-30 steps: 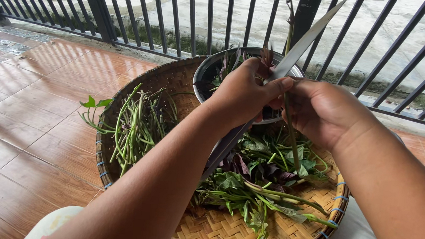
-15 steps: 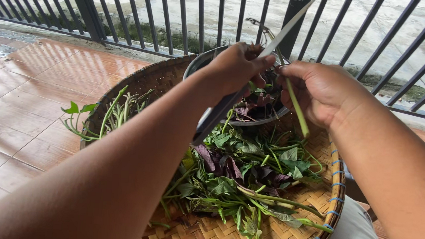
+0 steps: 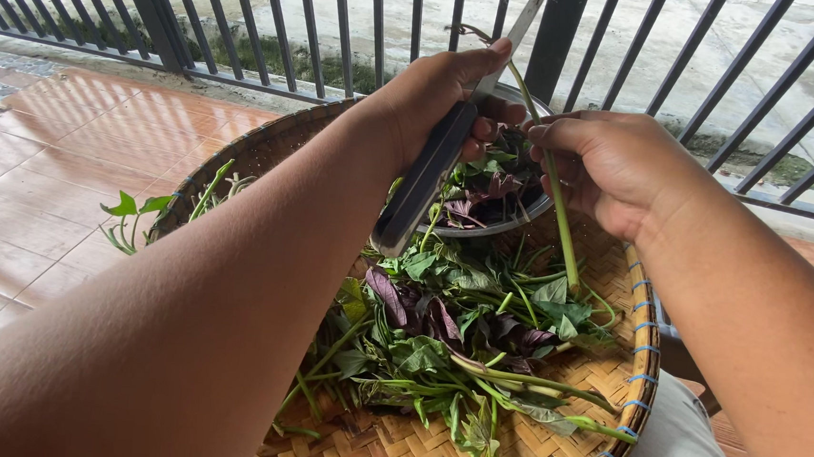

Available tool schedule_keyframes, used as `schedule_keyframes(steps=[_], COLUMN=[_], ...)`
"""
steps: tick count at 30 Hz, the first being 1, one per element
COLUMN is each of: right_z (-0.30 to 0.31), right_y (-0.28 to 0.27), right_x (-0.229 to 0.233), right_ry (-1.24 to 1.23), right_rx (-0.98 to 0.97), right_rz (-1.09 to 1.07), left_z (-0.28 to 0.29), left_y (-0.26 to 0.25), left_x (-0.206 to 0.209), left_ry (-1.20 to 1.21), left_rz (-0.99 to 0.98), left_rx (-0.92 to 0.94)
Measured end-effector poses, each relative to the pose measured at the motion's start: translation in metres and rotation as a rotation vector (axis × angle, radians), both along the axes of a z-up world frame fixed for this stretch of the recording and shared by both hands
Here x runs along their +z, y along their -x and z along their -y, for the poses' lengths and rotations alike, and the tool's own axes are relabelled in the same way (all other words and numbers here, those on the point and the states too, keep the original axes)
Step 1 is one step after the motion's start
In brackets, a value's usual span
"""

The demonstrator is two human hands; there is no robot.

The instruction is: The person trims leafy green vegetables using a knife, cutting stems and leaves over a woven basket. The trimmed pieces are placed into a metal bowl while the remaining stems are set aside in the basket.

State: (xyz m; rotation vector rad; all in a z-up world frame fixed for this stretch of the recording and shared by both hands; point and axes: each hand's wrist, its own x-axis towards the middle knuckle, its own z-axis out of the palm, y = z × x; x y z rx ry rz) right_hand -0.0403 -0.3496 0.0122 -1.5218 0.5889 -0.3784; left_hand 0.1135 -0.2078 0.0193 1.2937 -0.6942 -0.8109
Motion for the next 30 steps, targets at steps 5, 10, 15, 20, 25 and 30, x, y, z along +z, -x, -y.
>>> schedule_keyframes(steps=[5, 10, 15, 20, 25, 30], right_z=[-0.001, 0.0, 0.0, 0.001, 0.007, 0.006], right_y=[0.002, 0.003, 0.003, 0.009, 0.012, 0.008], right_x=[-0.001, -0.005, -0.006, -0.007, -0.007, -0.004], right_ry=[0.011, -0.025, -0.024, -0.046, -0.082, -0.084], right_rx=[0.01, 0.068, 0.097, 0.036, 0.028, -0.007], right_rz=[0.036, 0.091, 0.089, 0.004, -0.009, -0.016], left_z=[0.003, 0.007, 0.016, 0.018, 0.012, 0.005], left_y=[-0.004, -0.003, 0.0, -0.004, -0.002, 0.01], left_x=[-0.002, -0.005, -0.012, -0.015, -0.008, -0.001], left_ry=[-0.031, -0.063, -0.17, -0.232, -0.357, -0.312], left_rz=[0.033, -0.001, -0.001, 0.0, 0.072, 0.085], left_rx=[0.071, 0.126, 0.175, 0.158, 0.101, 0.154])
